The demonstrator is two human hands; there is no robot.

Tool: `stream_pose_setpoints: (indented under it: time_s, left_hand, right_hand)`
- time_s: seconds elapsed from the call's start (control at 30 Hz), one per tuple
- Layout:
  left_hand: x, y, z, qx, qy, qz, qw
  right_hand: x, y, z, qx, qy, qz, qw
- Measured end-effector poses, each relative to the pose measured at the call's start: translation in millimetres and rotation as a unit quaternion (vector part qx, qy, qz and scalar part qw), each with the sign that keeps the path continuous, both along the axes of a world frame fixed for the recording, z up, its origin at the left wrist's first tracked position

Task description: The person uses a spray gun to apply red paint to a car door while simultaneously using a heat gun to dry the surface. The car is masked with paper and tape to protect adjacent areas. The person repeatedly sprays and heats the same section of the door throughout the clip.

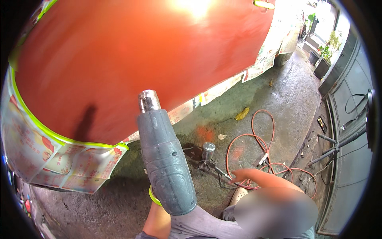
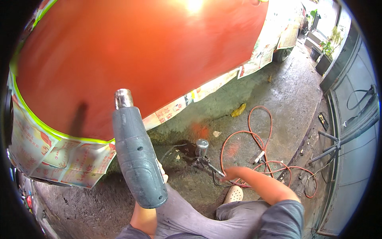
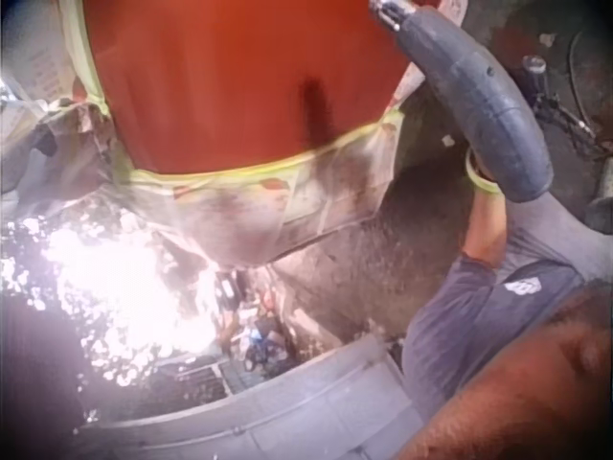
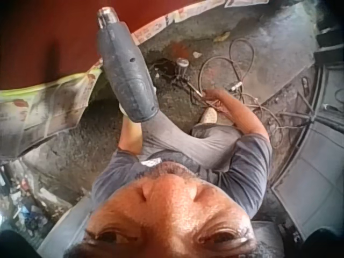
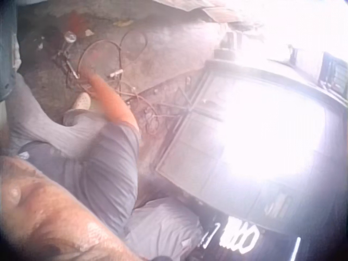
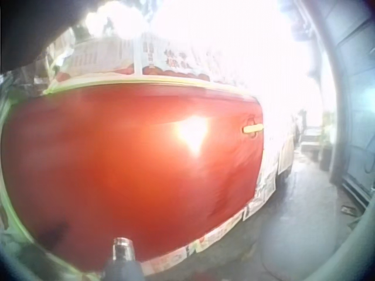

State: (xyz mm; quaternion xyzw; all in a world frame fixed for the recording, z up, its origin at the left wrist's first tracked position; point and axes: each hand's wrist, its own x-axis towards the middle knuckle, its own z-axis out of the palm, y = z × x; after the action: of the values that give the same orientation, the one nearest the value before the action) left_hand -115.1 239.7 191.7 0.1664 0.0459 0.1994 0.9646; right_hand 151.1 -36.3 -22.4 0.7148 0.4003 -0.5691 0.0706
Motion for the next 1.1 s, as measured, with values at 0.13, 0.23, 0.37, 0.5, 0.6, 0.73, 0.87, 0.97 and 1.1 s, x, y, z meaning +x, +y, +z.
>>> stream_pose_setpoints:
  time_s: [0.13, 0.23, 0.37, 0.5, 0.6, 0.73, 0.87, 0.97, 1.1]
  left_hand:
    - [4, -3, 5, -0.011, -0.003, -0.015, 1.0]
    - [0, -1, 12, -0.011, -0.004, -0.016, 1.0]
    - [-2, 2, 11, -0.029, -0.012, -0.032, 0.999]
    - [-15, 10, -3, -0.052, -0.024, -0.049, 0.997]
    - [-35, 21, -27, -0.08, -0.045, -0.078, 0.993]
    - [-52, 5, -18, -0.052, 0.009, -0.033, 0.998]
    - [-43, -34, 40, 0.013, 0.084, 0.012, 0.996]
    - [-53, -42, 47, -0.066, 0.074, 0.011, 0.995]
    - [-60, -52, 44, -0.171, 0.018, -0.022, 0.985]
  right_hand:
    - [-37, -117, 80, -0.084, 0.166, -0.148, 0.971]
    - [-49, -136, 193, -0.146, 0.277, -0.455, 0.834]
    - [-42, -162, 214, -0.116, 0.286, -0.432, 0.847]
    - [-24, -116, 280, -0.045, 0.174, -0.213, 0.96]
    - [-7, -64, 325, 0.106, 0.073, -0.081, 0.988]
    - [18, 53, 356, 0.59, -0.31, 0.088, 0.74]
    - [60, 168, 408, 0.731, -0.383, 0.112, 0.553]
    - [80, 225, 450, 0.732, -0.424, 0.113, 0.52]
    - [98, 255, 470, 0.73, -0.441, 0.11, 0.51]
